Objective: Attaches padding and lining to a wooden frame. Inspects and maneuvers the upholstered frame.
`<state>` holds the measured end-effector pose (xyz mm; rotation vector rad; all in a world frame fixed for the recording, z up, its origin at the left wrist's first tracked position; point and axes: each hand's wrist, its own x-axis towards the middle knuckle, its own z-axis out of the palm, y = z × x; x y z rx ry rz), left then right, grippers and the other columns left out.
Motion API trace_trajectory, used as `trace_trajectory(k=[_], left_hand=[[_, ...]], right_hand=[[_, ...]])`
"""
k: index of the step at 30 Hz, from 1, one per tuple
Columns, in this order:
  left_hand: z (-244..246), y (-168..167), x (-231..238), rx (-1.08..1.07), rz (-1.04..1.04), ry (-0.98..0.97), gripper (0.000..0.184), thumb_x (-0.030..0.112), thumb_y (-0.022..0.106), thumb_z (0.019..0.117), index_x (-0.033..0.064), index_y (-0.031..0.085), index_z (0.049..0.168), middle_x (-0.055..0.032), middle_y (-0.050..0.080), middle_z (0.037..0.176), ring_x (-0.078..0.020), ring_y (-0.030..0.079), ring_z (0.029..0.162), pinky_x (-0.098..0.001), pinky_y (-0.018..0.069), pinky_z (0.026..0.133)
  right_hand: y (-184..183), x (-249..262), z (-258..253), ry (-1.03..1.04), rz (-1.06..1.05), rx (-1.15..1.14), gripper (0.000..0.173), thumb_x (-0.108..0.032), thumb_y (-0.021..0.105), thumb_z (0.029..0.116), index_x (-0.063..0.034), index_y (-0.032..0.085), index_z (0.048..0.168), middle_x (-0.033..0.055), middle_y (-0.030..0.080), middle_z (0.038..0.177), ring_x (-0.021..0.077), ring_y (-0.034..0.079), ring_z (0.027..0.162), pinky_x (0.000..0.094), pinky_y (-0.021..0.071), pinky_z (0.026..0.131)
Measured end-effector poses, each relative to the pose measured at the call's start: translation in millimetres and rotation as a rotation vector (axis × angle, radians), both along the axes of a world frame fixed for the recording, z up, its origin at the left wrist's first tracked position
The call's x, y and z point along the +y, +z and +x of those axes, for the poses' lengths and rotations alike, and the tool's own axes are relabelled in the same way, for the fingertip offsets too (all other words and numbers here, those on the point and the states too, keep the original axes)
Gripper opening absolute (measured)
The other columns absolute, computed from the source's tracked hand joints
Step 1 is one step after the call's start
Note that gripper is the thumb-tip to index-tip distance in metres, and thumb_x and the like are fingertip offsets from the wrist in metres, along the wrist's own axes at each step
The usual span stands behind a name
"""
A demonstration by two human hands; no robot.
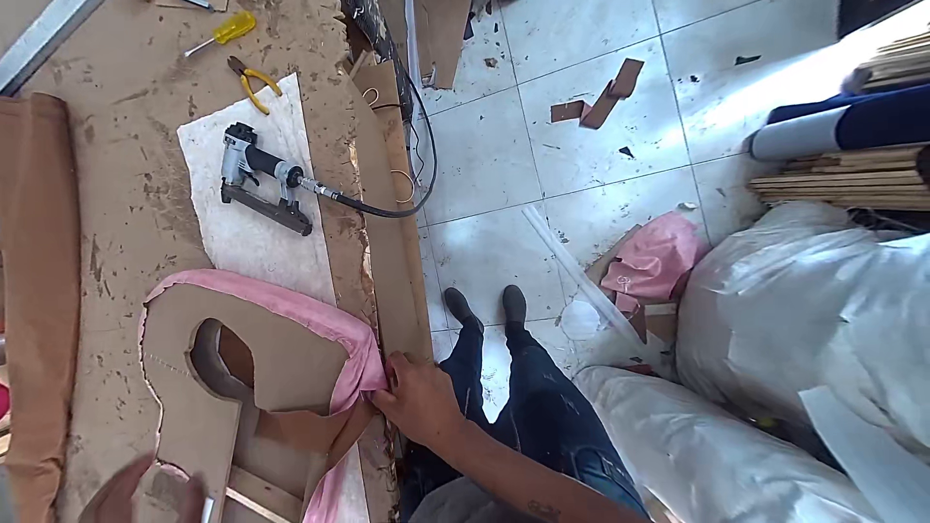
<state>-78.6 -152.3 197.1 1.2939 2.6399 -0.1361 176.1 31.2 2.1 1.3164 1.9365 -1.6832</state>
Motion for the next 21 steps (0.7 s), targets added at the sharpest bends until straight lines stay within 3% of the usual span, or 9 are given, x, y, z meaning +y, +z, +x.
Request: trace_trajectory(k=[1,3,5,7,8,11,14,18,21], left_hand=[[19,-16,32,-0.058,0.113,-0.123,0.055,0.038,0.067,0.0970,-0.0022,0.060,0.135,-0.0269,0.054,0.145,-0.0386,0.047,0.142,-0.0520,0.0400,0.118],[52,-68,89,-0.178,0.221,-0.324,0.045,0.041,0.058,0.1014,0.0058,0.069,0.127,-0.0204,0.056,0.147,-0.0391,0.042,0.146,-0.0584,0.0351,0.120],[64,-128,126,-0.211,0.294,-0.414,0.044,0.046,0.049,0.1038,0.0160,0.071,0.129,-0.0089,0.053,0.153,-0.0336,0.036,0.151,-0.0594,0.0292,0.123],[67,-171,148,-0.242,0.352,-0.441,0.046,0.046,0.045,0.1045,0.0184,0.067,0.134,-0.0022,0.047,0.159,-0.0279,0.027,0.156,-0.0583,0.0199,0.128],[68,-182,154,-0.247,0.387,-0.471,0.043,0.043,0.045,0.1050,0.0183,0.069,0.132,0.0002,0.050,0.157,-0.0249,0.030,0.155,-0.0571,0.0197,0.129],[67,-189,144,-0.270,0.504,-0.490,0.031,0.034,0.046,0.1043,0.0145,0.069,0.113,-0.0005,0.062,0.143,-0.0247,0.045,0.146,-0.0535,0.0327,0.123],[64,-189,142,-0.237,0.525,-0.507,0.028,0.035,0.046,0.1031,0.0149,0.067,0.102,-0.0039,0.066,0.127,-0.0244,0.052,0.134,-0.0499,0.0392,0.116],[64,-184,135,-0.168,0.485,-0.608,0.045,0.054,0.042,0.0985,0.0192,0.071,0.102,-0.0055,0.065,0.111,-0.0235,0.058,0.111,-0.0497,0.0409,0.101],[63,-183,136,-0.241,0.509,-0.684,0.054,0.062,0.040,0.0941,0.0190,0.073,0.100,-0.0032,0.066,0.092,-0.0200,0.059,0.091,-0.0452,0.0422,0.088]], right_hand=[[-1,1,-1,-0.003,-0.018,0.005,0.049,-0.058,0.056,0.0913,-0.0155,0.068,0.112,0.0067,0.070,0.104,0.0259,0.070,0.091,0.0531,0.0563,0.073],[-4,3,-4,-0.035,-0.056,0.073,0.042,-0.049,0.050,0.1003,-0.0122,0.070,0.104,0.0096,0.071,0.095,0.0289,0.071,0.091,0.0560,0.0553,0.077],[-10,0,-2,-0.104,-0.073,0.200,0.038,-0.042,0.045,0.1044,-0.0128,0.068,0.094,0.0071,0.066,0.080,0.0249,0.067,0.079,0.0517,0.0537,0.071],[-17,0,7,-0.154,-0.060,0.319,0.040,-0.041,0.043,0.1047,-0.0138,0.064,0.085,0.0033,0.058,0.069,0.0205,0.061,0.068,0.0468,0.0498,0.064],[-20,-1,12,-0.178,-0.046,0.365,0.041,-0.041,0.043,0.1049,-0.0140,0.062,0.081,0.0020,0.055,0.066,0.0188,0.058,0.064,0.0446,0.0475,0.062],[-21,-7,20,-0.205,-0.013,0.429,0.045,-0.043,0.043,0.1052,-0.0145,0.058,0.074,0.0004,0.050,0.060,0.0169,0.054,0.059,0.0424,0.0450,0.058],[-19,-12,19,-0.312,-0.010,0.487,0.044,-0.040,0.045,0.1039,-0.0152,0.055,0.068,-0.0009,0.047,0.057,0.0153,0.051,0.054,0.0406,0.0428,0.053],[-5,-12,15,-0.362,0.005,0.487,0.044,-0.037,0.048,0.1029,-0.0144,0.056,0.067,-0.0008,0.050,0.058,0.0146,0.052,0.055,0.0399,0.0430,0.053],[6,-2,8,-0.338,-0.012,0.458,0.044,-0.037,0.048,0.1026,-0.0134,0.056,0.066,0.0000,0.051,0.058,0.0156,0.054,0.056,0.0406,0.0436,0.054]])
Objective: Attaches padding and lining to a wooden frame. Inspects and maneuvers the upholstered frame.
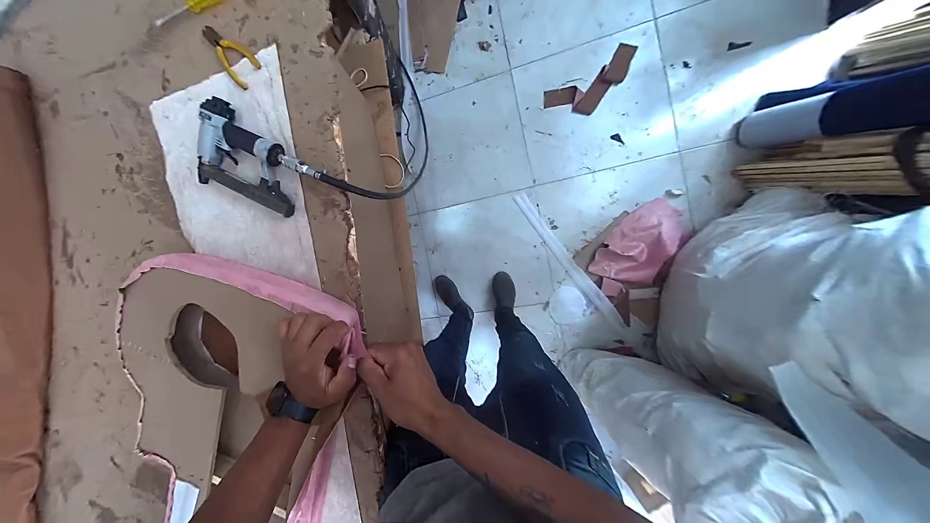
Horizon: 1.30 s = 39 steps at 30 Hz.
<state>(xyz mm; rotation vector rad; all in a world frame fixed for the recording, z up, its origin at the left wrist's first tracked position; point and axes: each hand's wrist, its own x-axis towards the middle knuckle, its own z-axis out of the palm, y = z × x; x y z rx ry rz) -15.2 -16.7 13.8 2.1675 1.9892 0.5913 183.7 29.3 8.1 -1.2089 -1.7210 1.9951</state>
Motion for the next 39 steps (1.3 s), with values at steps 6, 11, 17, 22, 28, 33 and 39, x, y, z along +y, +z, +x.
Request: trace_trajectory(k=[6,11,17,22,28,33,39], left_hand=[[-10,10,-6,-0.183,-0.044,-0.091,0.053,0.061,0.043,0.0917,0.0170,0.073,0.098,-0.0017,0.070,0.092,-0.0174,0.063,0.093,-0.0438,0.0465,0.088],[-13,7,-18,-0.290,-0.101,-0.033,0.017,0.033,0.071,0.0901,0.0230,0.078,0.102,0.0042,0.070,0.099,-0.0126,0.064,0.103,-0.0390,0.0508,0.096],[3,2,-31,-0.352,-0.045,0.004,0.015,0.031,0.071,0.0933,0.0288,0.077,0.107,0.0024,0.068,0.112,-0.0138,0.061,0.106,-0.0385,0.0492,0.094],[2,8,-27,-0.329,-0.036,-0.069,0.011,0.029,0.071,0.0917,0.0254,0.078,0.099,0.0072,0.073,0.124,-0.0136,0.063,0.112,-0.0393,0.0461,0.098],[5,4,-31,-0.253,0.095,-0.026,0.015,0.029,0.070,0.0873,0.0205,0.067,0.075,0.0054,0.074,0.087,-0.0117,0.064,0.084,-0.0376,0.0448,0.088],[5,4,-31,-0.322,0.074,0.034,0.022,0.039,0.075,0.0800,0.0207,0.066,0.087,0.0049,0.069,0.083,-0.0115,0.061,0.083,-0.0389,0.0455,0.088],[14,10,-18,-0.039,-0.097,0.107,0.070,0.081,0.068,0.0682,0.0192,0.071,0.102,0.0004,0.067,0.091,-0.0186,0.060,0.089,-0.0471,0.0443,0.088]], right_hand=[[22,20,-12,0.144,0.114,-0.061,0.045,-0.039,0.046,0.1037,-0.0137,0.056,0.067,0.0001,0.053,0.061,0.0164,0.056,0.060,0.0428,0.0445,0.057],[30,17,0,0.197,0.255,-0.255,0.042,-0.040,0.046,0.1041,-0.0129,0.061,0.075,0.0017,0.061,0.073,0.0173,0.061,0.067,0.0429,0.0488,0.060],[36,15,5,0.234,0.265,-0.591,0.029,-0.043,0.064,0.0894,-0.0196,0.069,0.105,0.0010,0.067,0.096,0.0193,0.067,0.079,0.0436,0.0557,0.064],[24,18,-6,0.269,0.373,-0.558,0.022,-0.036,0.063,0.0918,-0.0151,0.071,0.092,0.0030,0.070,0.085,0.0220,0.070,0.079,0.0479,0.0544,0.066],[33,25,-6,0.121,0.004,-0.456,0.025,-0.035,0.058,0.0934,-0.0169,0.071,0.082,-0.0002,0.065,0.072,0.0168,0.065,0.071,0.0465,0.0506,0.064],[38,31,-10,0.127,-0.209,-0.373,0.032,-0.041,0.055,0.0985,-0.0172,0.070,0.083,-0.0016,0.063,0.073,0.0151,0.063,0.070,0.0452,0.0504,0.065],[49,35,-16,0.246,-0.111,-0.448,0.043,-0.045,0.044,0.1020,-0.0164,0.065,0.077,0.0005,0.059,0.068,0.0189,0.062,0.069,0.0484,0.0473,0.063]])
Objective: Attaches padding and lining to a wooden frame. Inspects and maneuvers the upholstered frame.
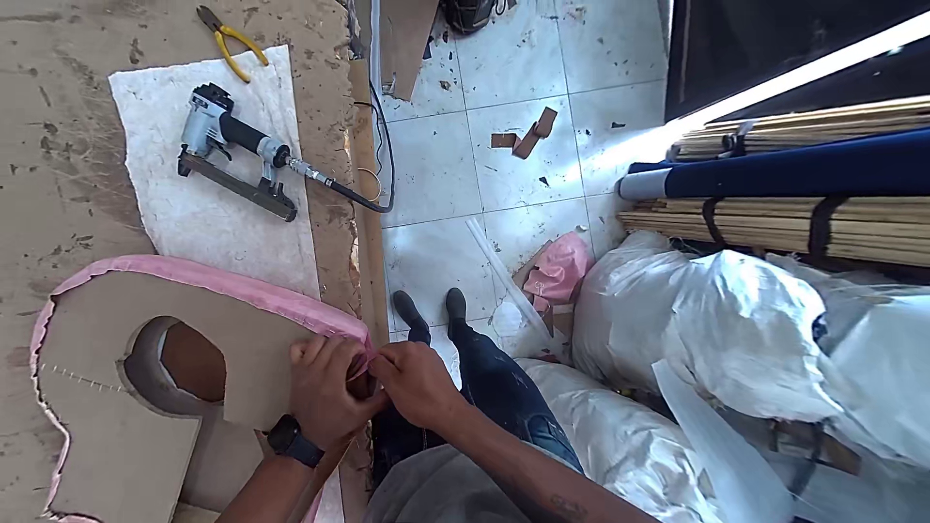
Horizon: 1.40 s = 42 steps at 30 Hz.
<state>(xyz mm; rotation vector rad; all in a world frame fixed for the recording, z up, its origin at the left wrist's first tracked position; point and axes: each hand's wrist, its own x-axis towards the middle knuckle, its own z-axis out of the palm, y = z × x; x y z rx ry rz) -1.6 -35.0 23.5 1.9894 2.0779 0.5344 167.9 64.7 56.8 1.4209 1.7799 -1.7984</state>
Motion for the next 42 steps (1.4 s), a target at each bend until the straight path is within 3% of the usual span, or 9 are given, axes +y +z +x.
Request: trace_trajectory(k=[6,10,17,21,25,29,36,40,42], left_hand=[[13,0,16,0.131,-0.058,0.091,0.022,0.039,0.060,0.0861,0.0191,0.066,0.078,0.0023,0.061,0.077,-0.0199,0.058,0.082,-0.0455,0.0415,0.079],[12,-5,12,-0.023,0.086,0.146,0.030,0.033,0.056,0.0973,0.0168,0.070,0.077,0.0029,0.064,0.071,-0.0161,0.057,0.072,-0.0419,0.0415,0.079],[0,-18,0,-0.140,0.195,0.158,0.028,0.030,0.061,0.0964,0.0136,0.068,0.075,0.0006,0.064,0.071,-0.0162,0.061,0.071,-0.0391,0.0474,0.078],[-2,-21,-6,-0.161,0.187,0.171,0.017,0.023,0.062,0.0938,0.0146,0.067,0.080,0.0011,0.064,0.073,-0.0164,0.061,0.076,-0.0398,0.0473,0.081],[-4,-11,0,-0.206,0.091,0.202,0.026,0.030,0.068,0.0934,0.0130,0.070,0.075,0.0009,0.069,0.074,-0.0150,0.065,0.077,-0.0400,0.0501,0.084],[-42,3,19,-0.166,-0.053,0.198,0.042,0.045,0.066,0.0958,0.0130,0.067,0.068,0.0013,0.068,0.073,-0.0141,0.066,0.078,-0.0412,0.0536,0.085],[-130,5,51,-0.130,-0.126,0.238,0.033,0.042,0.071,0.0936,0.0112,0.074,0.082,-0.0007,0.073,0.085,-0.0136,0.070,0.092,-0.0411,0.0572,0.093],[-157,3,53,0.002,-0.156,0.124,0.033,0.045,0.066,0.0967,0.0146,0.074,0.086,-0.0020,0.069,0.096,-0.0219,0.061,0.105,-0.0472,0.0481,0.099],[-170,-1,57,0.065,-0.145,0.096,0.034,0.050,0.063,0.0950,0.0199,0.078,0.091,-0.0045,0.063,0.124,-0.0278,0.049,0.129,-0.0570,0.0334,0.113]], right_hand=[[15,-2,-11,0.069,0.085,-0.062,0.044,-0.042,0.042,0.1023,-0.0133,0.061,0.075,0.0041,0.058,0.068,0.0225,0.062,0.069,0.0489,0.0470,0.062],[26,-3,-27,0.094,0.095,-0.111,0.044,-0.042,0.043,0.1019,-0.0117,0.060,0.075,0.0059,0.059,0.069,0.0245,0.064,0.071,0.0492,0.0481,0.063],[33,9,-45,0.257,0.123,-0.138,0.042,-0.042,0.045,0.1010,-0.0109,0.061,0.077,0.0072,0.060,0.071,0.0259,0.064,0.072,0.0514,0.0491,0.064],[29,40,-47,0.507,0.042,-0.027,0.042,-0.042,0.043,0.1035,-0.0110,0.069,0.090,0.0080,0.068,0.084,0.0261,0.068,0.084,0.0552,0.0522,0.075],[23,91,-49,0.593,-0.108,0.202,0.039,-0.035,0.044,0.1078,-0.0082,0.072,0.106,0.0089,0.071,0.096,0.0227,0.067,0.090,0.0510,0.0533,0.084],[-2,162,-64,0.380,0.066,0.428,0.032,-0.031,0.050,0.1054,-0.0085,0.073,0.099,0.0067,0.069,0.083,0.0204,0.065,0.071,0.0479,0.0549,0.067],[5,270,-146,0.249,0.348,0.508,0.033,-0.036,0.052,0.1030,-0.0105,0.070,0.092,0.0068,0.065,0.077,0.0236,0.065,0.071,0.0521,0.0537,0.064],[2,294,-210,0.247,0.558,0.372,0.025,-0.036,0.055,0.0974,-0.0145,0.068,0.095,0.0066,0.068,0.083,0.0253,0.068,0.079,0.0534,0.0544,0.065],[-5,294,-236,0.245,0.664,0.260,0.026,-0.038,0.060,0.0934,-0.0155,0.069,0.103,0.0090,0.067,0.101,0.0279,0.068,0.092,0.0529,0.0566,0.070]])
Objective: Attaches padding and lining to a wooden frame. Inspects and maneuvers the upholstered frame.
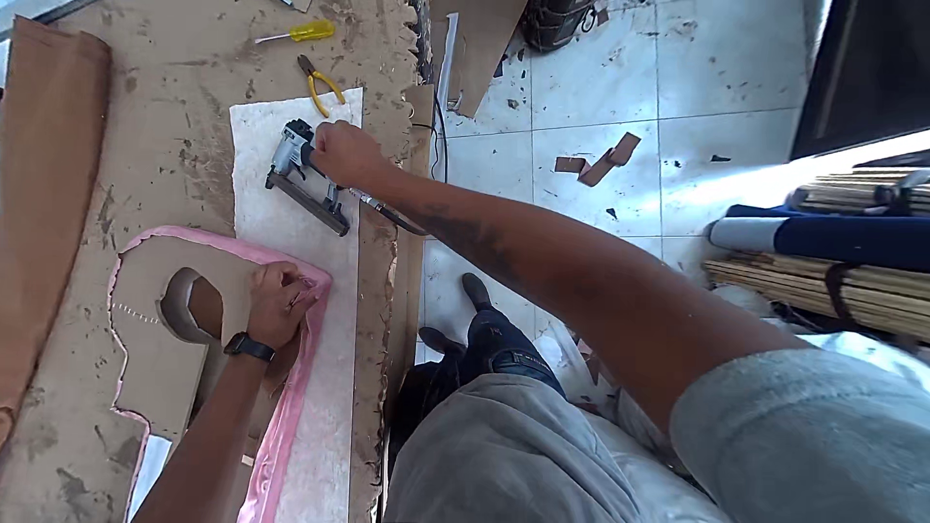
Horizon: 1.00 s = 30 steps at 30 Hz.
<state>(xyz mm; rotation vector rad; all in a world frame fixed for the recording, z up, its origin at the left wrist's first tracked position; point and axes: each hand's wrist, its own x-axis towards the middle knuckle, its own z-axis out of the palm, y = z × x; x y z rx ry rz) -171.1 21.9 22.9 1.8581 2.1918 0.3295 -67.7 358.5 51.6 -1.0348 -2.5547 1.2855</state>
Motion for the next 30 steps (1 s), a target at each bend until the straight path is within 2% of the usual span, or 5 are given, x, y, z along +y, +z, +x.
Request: trace_trajectory(k=[3,14,17,22,30], left_hand=[[-19,-9,3,-0.036,0.077,-0.083,0.036,0.046,0.056,0.1005,0.0181,0.079,0.098,0.0037,0.058,0.149,-0.0219,0.032,0.153,-0.0610,0.0097,0.129],[-29,-26,3,-0.243,0.310,-0.044,0.036,0.036,0.064,0.1017,0.0094,0.074,0.080,0.0033,0.075,0.121,-0.0109,0.062,0.128,-0.0542,0.0229,0.128],[-30,-25,3,-0.244,0.303,-0.033,0.039,0.036,0.060,0.1032,0.0099,0.074,0.078,0.0037,0.076,0.117,-0.0100,0.064,0.124,-0.0509,0.0257,0.128],[-32,-28,7,-0.280,0.325,-0.046,0.043,0.035,0.055,0.1056,0.0095,0.074,0.077,0.0022,0.077,0.112,-0.0112,0.067,0.119,-0.0482,0.0315,0.125],[-31,-28,11,-0.234,0.355,-0.022,0.044,0.026,0.051,0.1055,0.0075,0.066,0.068,-0.0004,0.078,0.099,-0.0114,0.071,0.109,-0.0442,0.0382,0.120]], right_hand=[[-12,-8,-29,-0.064,0.095,-0.151,0.050,-0.047,0.066,0.0883,-0.0112,0.064,0.122,0.0169,0.060,0.125,0.0353,0.066,0.106,0.0557,0.0583,0.076],[-31,-16,-39,-0.047,0.123,-0.307,0.053,-0.053,0.076,0.0798,-0.0083,0.069,0.107,0.0157,0.071,0.096,0.0360,0.070,0.091,0.0649,0.0541,0.076],[5,-36,21,-0.154,-0.028,-0.048,0.056,-0.032,0.079,0.0787,-0.0082,0.059,0.126,0.0092,0.072,0.097,0.0247,0.073,0.084,0.0527,0.0629,0.075],[69,-105,121,0.000,-0.150,0.365,0.030,-0.024,0.052,0.1048,-0.0052,0.061,0.126,0.0095,0.071,0.087,0.0216,0.065,0.059,0.0406,0.0581,0.054],[53,-219,97,0.168,0.061,-0.114,0.020,-0.039,0.064,0.0986,-0.0187,0.067,0.101,-0.0054,0.065,0.071,0.0082,0.065,0.060,0.0381,0.0584,0.057]])
